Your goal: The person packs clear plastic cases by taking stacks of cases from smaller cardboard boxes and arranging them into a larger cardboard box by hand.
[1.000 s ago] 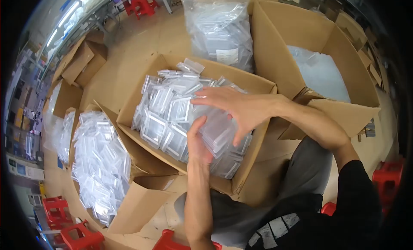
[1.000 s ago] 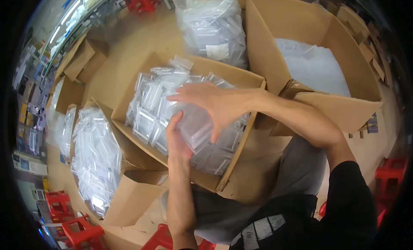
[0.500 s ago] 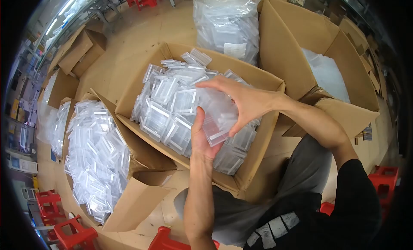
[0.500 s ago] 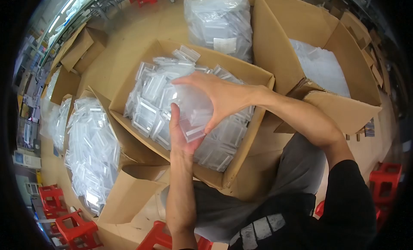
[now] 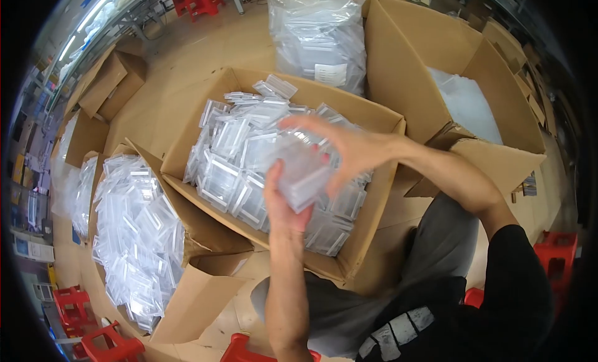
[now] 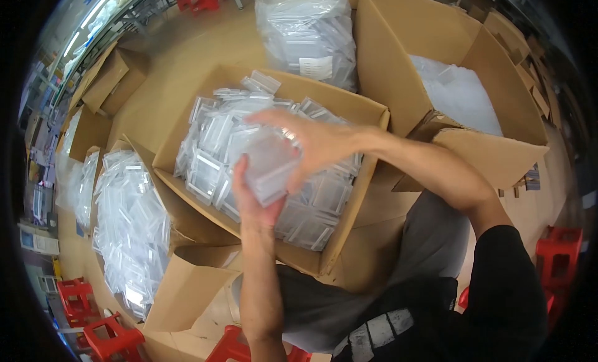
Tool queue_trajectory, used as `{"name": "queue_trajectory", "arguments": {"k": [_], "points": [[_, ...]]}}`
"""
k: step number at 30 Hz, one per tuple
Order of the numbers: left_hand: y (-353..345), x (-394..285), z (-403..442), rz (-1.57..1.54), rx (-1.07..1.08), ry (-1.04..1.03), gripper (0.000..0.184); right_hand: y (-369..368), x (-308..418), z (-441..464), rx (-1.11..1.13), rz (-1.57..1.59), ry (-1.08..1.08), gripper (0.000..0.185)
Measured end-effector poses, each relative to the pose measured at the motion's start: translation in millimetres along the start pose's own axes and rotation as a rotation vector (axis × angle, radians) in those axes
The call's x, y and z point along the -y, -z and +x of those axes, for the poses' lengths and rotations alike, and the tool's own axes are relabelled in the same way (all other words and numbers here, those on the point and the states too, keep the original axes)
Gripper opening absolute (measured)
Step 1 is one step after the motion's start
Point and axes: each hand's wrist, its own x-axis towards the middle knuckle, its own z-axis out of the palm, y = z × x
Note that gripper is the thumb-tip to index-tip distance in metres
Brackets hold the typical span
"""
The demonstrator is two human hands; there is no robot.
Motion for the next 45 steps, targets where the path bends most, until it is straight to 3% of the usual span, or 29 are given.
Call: {"name": "queue_trajectory", "arguments": {"k": [1,3,5,7,11,13,14,16,18,20,22,24,25,30,31,33,35,38,40,45], "points": [[-0.9,-7.8,-0.4,-0.069,0.016,-0.079,0.061,7.9,-8.6,2.5,-0.127,0.065,-0.076,0.088],[-6.1,-23.4,-6.4,-0.043,-0.034,-0.228,0.062,21.9,-46.9,-5.3,0.01,-0.301,-0.399,0.077],[-3.1,-29.8,-4.9,-0.033,-0.045,-0.252,0.062,-8.6,-78.4,-26.7,0.394,-0.65,-0.633,0.072],[-2.5,-30.7,-3.1,0.069,-0.08,-0.304,0.064,-46.1,-118.9,-45.8,0.435,-0.659,-0.796,0.075],[3.4,-24.5,0.1,0.001,-0.063,-0.203,0.062,-39.5,-117.7,-25.3,0.543,-0.629,-0.814,0.069],[-1.0,-26.0,-1.9,0.009,-0.057,-0.199,0.061,-24.7,-99.5,-15.0,0.601,-0.405,-1.029,0.052],[-1.6,-26.0,-2.6,0.007,-0.068,-0.197,0.06,-16.3,-92.4,-12.4,0.604,-0.42,-1.024,0.052],[2.5,-24.0,-1.1,0.014,-0.063,-0.162,0.06,-1.2,-75.8,-16.4,0.303,-0.782,-0.723,0.039],[3.0,-20.1,1.5,0.036,-0.054,-0.118,0.059,22.6,-44.3,-22.8,0.021,-0.703,-0.534,0.04],[-4.0,-5.1,2.8,0.054,-0.144,-0.034,0.06,32.8,28.2,-17.0,-0.153,-0.768,-0.478,0.043],[-14.1,10.5,5.7,0.114,-0.131,0.022,0.056,23.4,47.5,-19.6,-0.073,-0.766,-0.507,0.048],[-17.8,22.7,10.6,0.004,-0.009,0.052,0.052,-9.9,38.2,-28.1,-0.073,-0.802,-0.26,0.05],[-16.1,24.7,12.3,0.025,-0.002,0.061,0.052,-19.3,36.9,-31.1,-0.096,-0.799,-0.267,0.05],[-4.4,11.6,9.0,-0.032,-0.048,0.03,0.06,-22.8,8.0,-35.5,-0.212,-0.273,0.177,0.046],[-4.8,5.3,7.4,0.023,-0.065,-0.058,0.063,-15.5,0.7,-32.3,-0.223,-0.272,0.182,0.046],[-7.5,-7.4,5.2,0.009,-0.06,-0.187,0.069,1.4,-19.2,-24.5,-0.18,-0.22,-0.313,0.041],[-17.7,-12.6,-2.5,0.02,-0.051,-0.226,0.07,7.2,-55.1,-16.6,-0.045,-0.6,-0.537,0.028],[-16.8,-10.3,-7.9,0.063,-0.032,-0.27,0.072,-31.8,-139.1,-4.6,-0.142,-0.715,-0.599,0.018],[-8.8,-5.9,-5.5,0.041,-0.016,-0.246,0.071,-50.3,-161.2,13.9,-0.08,-0.898,-0.573,0.016],[0.7,-11.6,-10.1,-0.031,-0.065,-0.19,0.065,-63.1,-158.9,1.9,0.002,-0.937,-0.547,0.017]]}}
